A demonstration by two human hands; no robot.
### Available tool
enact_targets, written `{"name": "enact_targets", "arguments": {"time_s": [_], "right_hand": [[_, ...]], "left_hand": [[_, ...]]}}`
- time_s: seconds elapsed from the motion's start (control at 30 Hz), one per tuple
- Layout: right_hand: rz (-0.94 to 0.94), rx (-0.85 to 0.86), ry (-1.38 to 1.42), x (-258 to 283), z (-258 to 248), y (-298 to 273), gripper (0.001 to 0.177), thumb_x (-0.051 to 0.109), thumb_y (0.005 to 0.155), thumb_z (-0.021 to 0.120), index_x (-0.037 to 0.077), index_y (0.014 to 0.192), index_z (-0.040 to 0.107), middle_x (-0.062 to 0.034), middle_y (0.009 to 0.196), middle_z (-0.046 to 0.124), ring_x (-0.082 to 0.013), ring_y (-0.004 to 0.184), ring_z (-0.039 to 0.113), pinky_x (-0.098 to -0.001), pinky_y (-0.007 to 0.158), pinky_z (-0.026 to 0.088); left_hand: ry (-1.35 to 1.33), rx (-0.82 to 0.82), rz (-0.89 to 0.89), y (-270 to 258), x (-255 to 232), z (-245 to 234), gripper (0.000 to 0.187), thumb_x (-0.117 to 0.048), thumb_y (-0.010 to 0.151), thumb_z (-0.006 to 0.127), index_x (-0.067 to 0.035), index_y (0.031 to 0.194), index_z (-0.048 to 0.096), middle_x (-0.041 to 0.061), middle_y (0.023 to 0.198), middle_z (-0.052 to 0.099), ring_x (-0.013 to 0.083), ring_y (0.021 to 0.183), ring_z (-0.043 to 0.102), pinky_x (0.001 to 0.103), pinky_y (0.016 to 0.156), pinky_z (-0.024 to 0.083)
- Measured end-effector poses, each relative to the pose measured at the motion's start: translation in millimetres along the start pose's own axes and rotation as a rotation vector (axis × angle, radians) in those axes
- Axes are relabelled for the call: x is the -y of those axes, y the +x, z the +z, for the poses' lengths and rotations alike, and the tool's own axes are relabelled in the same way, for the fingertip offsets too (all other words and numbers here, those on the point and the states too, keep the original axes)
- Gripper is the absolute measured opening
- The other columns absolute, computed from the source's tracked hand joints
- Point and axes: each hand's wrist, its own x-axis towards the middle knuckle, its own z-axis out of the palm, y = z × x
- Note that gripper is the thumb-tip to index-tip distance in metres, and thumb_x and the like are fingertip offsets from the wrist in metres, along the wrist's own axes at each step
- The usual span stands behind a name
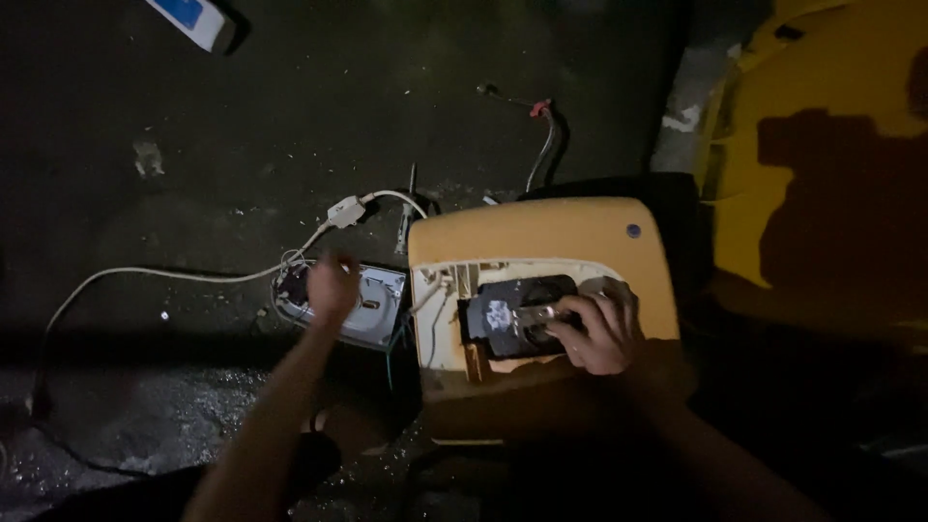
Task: Disassembling and inspecting the internal motor and wiring of a small household appliance
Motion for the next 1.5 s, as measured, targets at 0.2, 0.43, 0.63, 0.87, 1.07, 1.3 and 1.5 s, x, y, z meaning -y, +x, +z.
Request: {"name": "enact_targets", "arguments": {"time_s": [0.2, 0.43, 0.63, 0.87, 1.07, 1.3, 1.5], "right_hand": [[0.118, 0.411, 0.021, 19.9, -50.9, 35.8, 0.006, 0.016, 0.093, 0.07, 0.021, 0.096, 0.072, 0.0001, 0.122, 0.057, -0.0256, 0.108, 0.058, -0.0481, 0.086, 0.045], [0.18, 0.335, 0.033, 26.3, -58.2, 36.3, 0.007, 0.017, 0.096, 0.072, 0.017, 0.089, 0.073, 0.0014, 0.115, 0.06, -0.0253, 0.108, 0.062, -0.0454, 0.087, 0.048], [0.089, 0.308, -0.026, 22.6, -60.8, 41.4, 0.007, 0.014, 0.094, 0.071, 0.016, 0.088, 0.073, -0.0006, 0.103, 0.062, -0.0221, 0.101, 0.058, -0.0479, 0.094, 0.045], [0.09, 0.318, 0.04, 17.7, -45.8, 23.6, 0.007, 0.016, 0.093, 0.069, 0.019, 0.089, 0.073, 0.0037, 0.104, 0.061, -0.021, 0.106, 0.057, -0.0476, 0.094, 0.044], [0.091, 0.348, 0.058, 17.7, -45.9, 25.3, 0.011, 0.012, 0.093, 0.066, 0.019, 0.094, 0.074, 0.0034, 0.105, 0.061, -0.0217, 0.108, 0.057, -0.0461, 0.092, 0.045], [0.103, 0.386, 0.063, 18.5, -45.6, 23.7, 0.012, 0.01, 0.091, 0.069, 0.017, 0.099, 0.075, 0.0018, 0.11, 0.064, -0.0244, 0.115, 0.058, -0.0467, 0.093, 0.045], [0.093, 0.359, 0.08, 17.1, -42.2, 19.5, 0.014, 0.009, 0.093, 0.066, 0.017, 0.1, 0.076, 0.0036, 0.111, 0.064, -0.0221, 0.114, 0.058, -0.045, 0.092, 0.045]], "left_hand": [[-0.484, -0.108, 0.224, -50.4, -162.9, -192.8, 0.016, -0.007, 0.1, 0.07, 0.0, 0.114, 0.066, 0.021, 0.101, 0.073, 0.0442, 0.095, 0.072, 0.052, 0.078, 0.058], [-0.701, 0.088, 0.291, -154.6, -264.2, -172.9, 0.023, 0.003, 0.088, 0.069, 0.015, 0.107, 0.064, 0.039, 0.092, 0.068, 0.0606, 0.091, 0.067, 0.064, 0.073, 0.056], [-0.659, 0.209, 0.326, -184.0, -280.3, -123.6, 0.016, -0.016, 0.093, 0.077, -0.016, 0.108, 0.076, 0.011, 0.095, 0.077, 0.0315, 0.089, 0.074, 0.041, 0.076, 0.06], [-0.753, 0.262, 0.269, -174.9, -246.4, -92.7, 0.023, -0.026, 0.09, 0.08, -0.011, 0.107, 0.075, 0.015, 0.101, 0.077, 0.04, 0.103, 0.071, 0.049, 0.09, 0.056], [-0.791, 0.224, 0.357, -173.3, -246.9, -89.4, 0.019, -0.024, 0.088, 0.081, -0.012, 0.101, 0.077, 0.012, 0.096, 0.075, 0.0381, 0.102, 0.071, 0.046, 0.094, 0.054], [-0.864, 0.229, 0.491, -172.7, -260.9, -101.0, 0.014, -0.023, 0.088, 0.082, -0.019, 0.102, 0.082, 0.008, 0.097, 0.066, 0.0345, 0.104, 0.067, 0.044, 0.096, 0.052], [-0.876, 0.302, 0.604, -157.6, -254.9, -77.1, 0.018, -0.024, 0.09, 0.081, -0.023, 0.108, 0.083, 0.007, 0.099, 0.059, 0.0366, 0.103, 0.064, 0.046, 0.095, 0.051]]}}
